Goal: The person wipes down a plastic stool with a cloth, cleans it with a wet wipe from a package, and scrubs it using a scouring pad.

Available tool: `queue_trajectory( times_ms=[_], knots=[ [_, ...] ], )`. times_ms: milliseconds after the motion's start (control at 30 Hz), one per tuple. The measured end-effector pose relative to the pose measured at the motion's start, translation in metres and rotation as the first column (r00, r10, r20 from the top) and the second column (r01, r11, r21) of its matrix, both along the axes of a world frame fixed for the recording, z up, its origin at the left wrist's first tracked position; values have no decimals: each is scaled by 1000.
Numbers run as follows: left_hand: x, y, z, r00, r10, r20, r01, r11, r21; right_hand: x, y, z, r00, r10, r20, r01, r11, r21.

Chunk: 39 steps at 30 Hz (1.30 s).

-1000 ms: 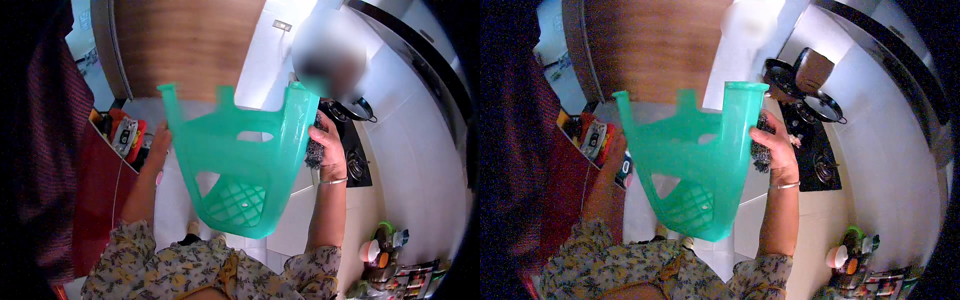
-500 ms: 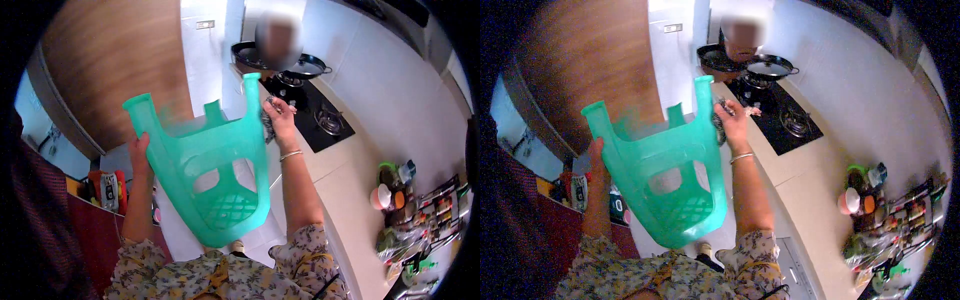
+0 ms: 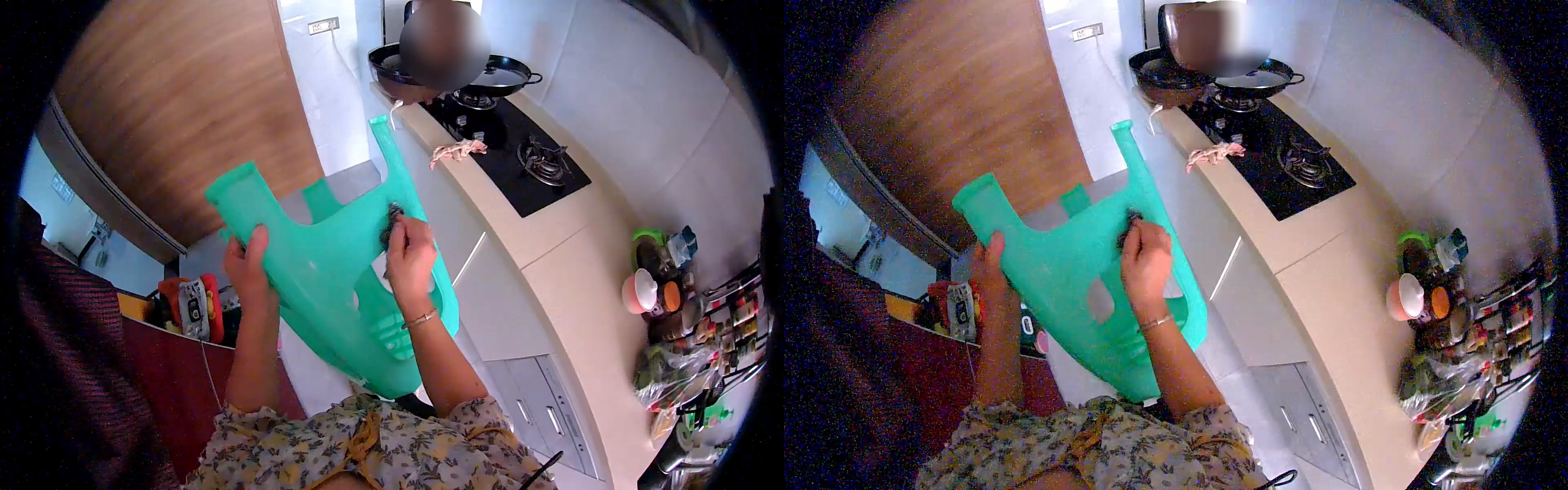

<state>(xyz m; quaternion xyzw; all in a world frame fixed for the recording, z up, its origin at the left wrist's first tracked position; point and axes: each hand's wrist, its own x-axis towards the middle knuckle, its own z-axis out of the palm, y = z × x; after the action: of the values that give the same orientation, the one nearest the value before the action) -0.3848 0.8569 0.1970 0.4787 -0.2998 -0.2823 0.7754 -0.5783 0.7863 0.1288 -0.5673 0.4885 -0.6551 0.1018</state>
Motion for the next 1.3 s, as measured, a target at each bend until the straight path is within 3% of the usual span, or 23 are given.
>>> queue_trajectory(
  times_ms=[167, 300, 367, 400, 467, 633, 700, 767, 800, 933, 1067, 1167, 1200, 1233, 1300],
  knots=[
    [-3, 2, -10, 1000, 10, 18, -9, 1000, -3, 5, 46, 32, 943, 320, -90, -317, 947, 50],
    [-7, 10, -12, 999, 16, 35, -16, 1000, -18, -8, 29, 16, 940, 332, -76, -335, 942, -29],
    [-8, 13, -11, 996, -3, 86, 4, 1000, -12, -22, -7, 3, 994, 92, -54, -90, 995, 40],
    [-15, 14, -7, 994, -7, 110, 11, 999, -42, -28, -15, 3, 995, 86, -53, -84, 996, 38],
    [-26, 17, -1, 991, -12, 130, 22, 997, -75, -39, -22, 8, 998, 53, 21, -57, 948, 312],
    [-24, 15, 2, 989, -75, 124, 75, 997, 4, -26, 23, 20, 967, 256, 1, -256, 965, 50],
    [-24, 14, -1, 985, -83, 152, 88, 996, -30, -33, 21, 12, 954, 298, 31, -299, 951, 73],
    [-23, 17, -9, 981, -87, 176, 99, 993, -62, -48, 0, 6, 990, 123, 75, -139, 958, 252],
    [-20, 17, -14, 967, -102, 233, 114, 993, -38, -58, -7, 9, 979, 89, 182, -147, 930, 336],
    [-23, 10, -15, 943, -185, 277, 215, 973, -83, -56, 3, 16, 990, 72, 120, -107, 945, 309],
    [-38, 2, 5, 974, -126, 187, 135, 990, -33, -43, 29, 27, 968, 250, 35, -252, 963, 93],
    [-38, 4, 4, 972, -119, 203, 129, 991, -35, -62, -4, 10, 993, 102, 58, -110, 984, 143],
    [-37, 4, 2, 964, -133, 230, 146, 988, -44, -69, -16, 11, 967, 66, 248, -141, 943, 300],
    [-37, 2, 2, 955, -144, 257, 164, 985, -57, -69, -19, 8, 967, 68, 247, -142, 945, 295],
    [-36, -2, 0, 959, -165, 232, 183, 981, -58, -64, -9, 17, 992, 96, 83, -107, 984, 140]
  ],
)
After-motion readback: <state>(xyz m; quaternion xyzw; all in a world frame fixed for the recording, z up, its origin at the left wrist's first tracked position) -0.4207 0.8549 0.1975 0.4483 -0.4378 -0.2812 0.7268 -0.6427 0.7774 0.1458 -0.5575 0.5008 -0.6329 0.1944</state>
